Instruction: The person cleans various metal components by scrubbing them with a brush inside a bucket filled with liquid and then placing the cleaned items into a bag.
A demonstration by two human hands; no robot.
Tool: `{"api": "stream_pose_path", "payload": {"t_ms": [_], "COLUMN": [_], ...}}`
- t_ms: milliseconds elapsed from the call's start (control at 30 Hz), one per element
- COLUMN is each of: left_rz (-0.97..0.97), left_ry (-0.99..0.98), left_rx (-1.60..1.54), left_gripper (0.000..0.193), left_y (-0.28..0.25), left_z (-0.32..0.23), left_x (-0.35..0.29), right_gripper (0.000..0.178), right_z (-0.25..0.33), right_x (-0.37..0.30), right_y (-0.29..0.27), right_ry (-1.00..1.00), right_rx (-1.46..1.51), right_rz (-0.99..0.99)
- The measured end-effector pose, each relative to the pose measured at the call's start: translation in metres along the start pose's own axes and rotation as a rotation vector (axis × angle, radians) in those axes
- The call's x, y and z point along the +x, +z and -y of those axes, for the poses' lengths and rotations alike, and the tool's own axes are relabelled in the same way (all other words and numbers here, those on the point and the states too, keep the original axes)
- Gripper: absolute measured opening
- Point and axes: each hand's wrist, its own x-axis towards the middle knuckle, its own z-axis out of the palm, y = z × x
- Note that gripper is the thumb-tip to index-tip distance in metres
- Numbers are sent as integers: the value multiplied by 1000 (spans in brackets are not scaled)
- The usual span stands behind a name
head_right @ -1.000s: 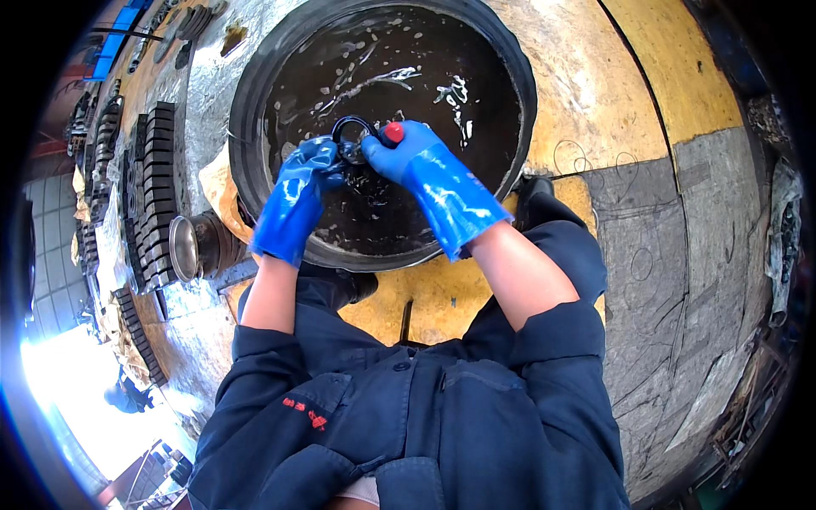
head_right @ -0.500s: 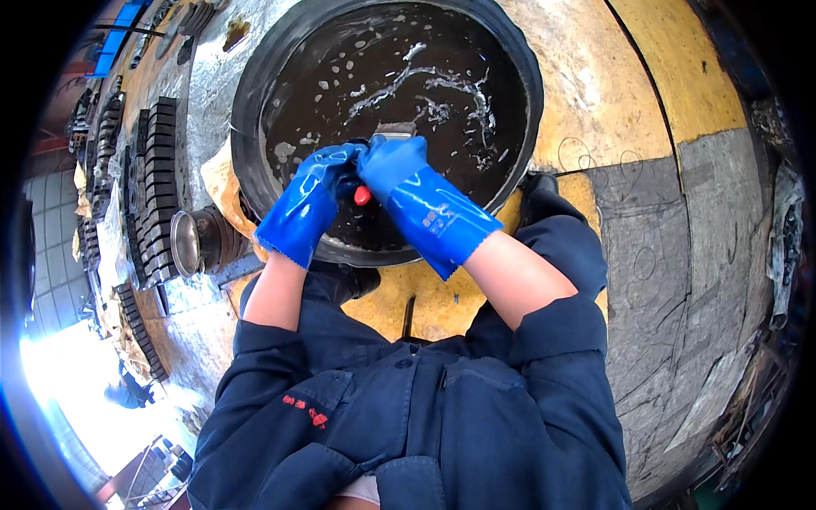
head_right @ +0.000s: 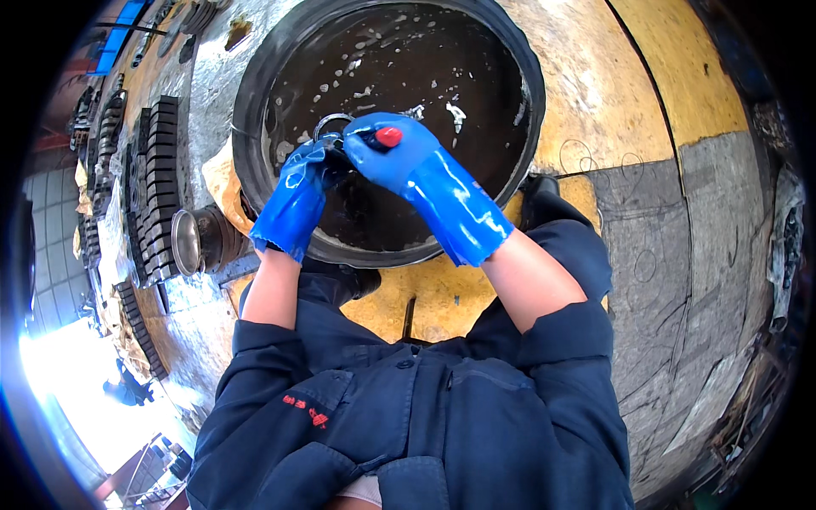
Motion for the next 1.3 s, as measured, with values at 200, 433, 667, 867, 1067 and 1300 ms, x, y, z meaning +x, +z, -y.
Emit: {"api": "stream_pose_path", "payload": {"t_ms": [200,433,667,867,1067,1300], "left_rz": [-36,54,-56,-36,56,-22], "left_ry": [0,66,-118,-186,-85,-171], "left_rx": [0,263,82,252,284,292], "left_gripper": [31,36,35,35,36,36], "left_y": [4,-3,3,15,-1,23], "left_z": [-9,-8,-9,-20,13,-15], "left_x": [-1,-2,0,0,12,6], "right_gripper": [30,25,34,29,24,25], "right_z": [3,-9,-30,-23,-4,4], "right_x": [7,-2,7,11,8,14], "right_y": [-15,-7,-18,-15,-6,-23], "right_ry": [112,-138,185,210,-2,310], "right_rx": [-783,-249,-784,8,-42,-173], "right_rz": [-69,117,-113,-164,24,-172]}}
